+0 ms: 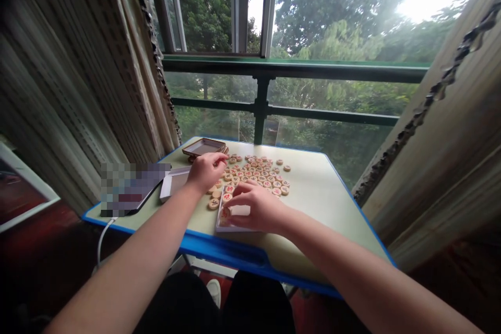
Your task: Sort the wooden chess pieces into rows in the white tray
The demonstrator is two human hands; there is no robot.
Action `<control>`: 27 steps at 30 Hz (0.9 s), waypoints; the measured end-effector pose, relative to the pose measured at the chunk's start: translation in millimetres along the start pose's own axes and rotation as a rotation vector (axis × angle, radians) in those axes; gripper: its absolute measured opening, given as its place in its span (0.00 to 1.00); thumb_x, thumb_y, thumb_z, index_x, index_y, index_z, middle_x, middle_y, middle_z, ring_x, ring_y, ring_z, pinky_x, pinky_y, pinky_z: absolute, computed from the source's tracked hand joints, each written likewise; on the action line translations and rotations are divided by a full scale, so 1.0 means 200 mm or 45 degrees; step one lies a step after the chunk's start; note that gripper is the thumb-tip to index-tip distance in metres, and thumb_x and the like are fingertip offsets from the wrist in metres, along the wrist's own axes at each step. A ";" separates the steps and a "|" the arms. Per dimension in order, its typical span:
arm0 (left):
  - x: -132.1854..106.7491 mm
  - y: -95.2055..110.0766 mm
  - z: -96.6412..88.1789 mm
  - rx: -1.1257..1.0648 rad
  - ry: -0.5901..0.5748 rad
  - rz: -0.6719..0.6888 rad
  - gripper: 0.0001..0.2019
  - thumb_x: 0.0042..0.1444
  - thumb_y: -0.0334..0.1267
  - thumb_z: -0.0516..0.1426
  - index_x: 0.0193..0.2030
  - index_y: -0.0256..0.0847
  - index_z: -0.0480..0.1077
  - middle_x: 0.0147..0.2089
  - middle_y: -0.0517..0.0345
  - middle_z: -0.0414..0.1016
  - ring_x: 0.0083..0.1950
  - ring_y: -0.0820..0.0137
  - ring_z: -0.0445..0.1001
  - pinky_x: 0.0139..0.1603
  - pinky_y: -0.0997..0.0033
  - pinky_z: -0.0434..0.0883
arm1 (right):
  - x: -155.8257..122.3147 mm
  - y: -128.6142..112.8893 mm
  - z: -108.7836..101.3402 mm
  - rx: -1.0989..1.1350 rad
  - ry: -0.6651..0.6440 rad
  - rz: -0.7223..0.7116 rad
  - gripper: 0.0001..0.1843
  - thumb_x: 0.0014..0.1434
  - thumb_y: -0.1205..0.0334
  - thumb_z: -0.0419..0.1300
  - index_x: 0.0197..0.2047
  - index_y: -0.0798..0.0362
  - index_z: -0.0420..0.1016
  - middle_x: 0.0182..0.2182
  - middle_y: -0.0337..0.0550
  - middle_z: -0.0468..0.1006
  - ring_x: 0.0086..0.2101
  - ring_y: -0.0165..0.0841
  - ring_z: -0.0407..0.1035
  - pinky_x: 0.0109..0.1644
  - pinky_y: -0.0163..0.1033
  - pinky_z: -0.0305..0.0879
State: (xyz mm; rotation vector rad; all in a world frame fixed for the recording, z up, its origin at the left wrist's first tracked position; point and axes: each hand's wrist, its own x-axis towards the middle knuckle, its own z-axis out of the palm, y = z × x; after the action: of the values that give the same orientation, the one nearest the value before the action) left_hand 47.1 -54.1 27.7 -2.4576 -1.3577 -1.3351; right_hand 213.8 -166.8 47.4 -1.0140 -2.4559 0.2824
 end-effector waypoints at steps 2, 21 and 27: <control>0.00 -0.01 0.00 0.008 0.033 0.016 0.11 0.51 0.30 0.52 0.36 0.40 0.75 0.37 0.54 0.78 0.42 0.66 0.75 0.48 0.68 0.71 | 0.00 0.00 0.00 -0.066 0.008 0.001 0.11 0.53 0.57 0.62 0.40 0.46 0.79 0.36 0.46 0.72 0.37 0.35 0.64 0.42 0.40 0.61; -0.01 -0.01 0.00 -0.028 0.076 0.000 0.10 0.49 0.29 0.53 0.33 0.38 0.76 0.33 0.54 0.79 0.37 0.66 0.75 0.43 0.69 0.71 | -0.01 -0.05 -0.02 -0.095 -0.093 -0.068 0.12 0.56 0.58 0.58 0.42 0.50 0.78 0.36 0.47 0.71 0.38 0.35 0.60 0.46 0.45 0.55; -0.01 -0.02 0.01 -0.014 0.053 -0.009 0.10 0.49 0.29 0.53 0.33 0.38 0.76 0.33 0.53 0.78 0.37 0.66 0.75 0.44 0.70 0.71 | -0.01 -0.06 0.00 -0.050 -0.030 -0.094 0.09 0.55 0.60 0.60 0.37 0.50 0.80 0.35 0.46 0.72 0.36 0.34 0.60 0.44 0.43 0.57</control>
State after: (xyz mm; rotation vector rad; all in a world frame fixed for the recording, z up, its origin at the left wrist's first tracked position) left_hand 45.8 -52.2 24.0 -2.4199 -1.3544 -1.3913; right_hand 208.7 -176.9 50.8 -0.9388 -2.5226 0.2235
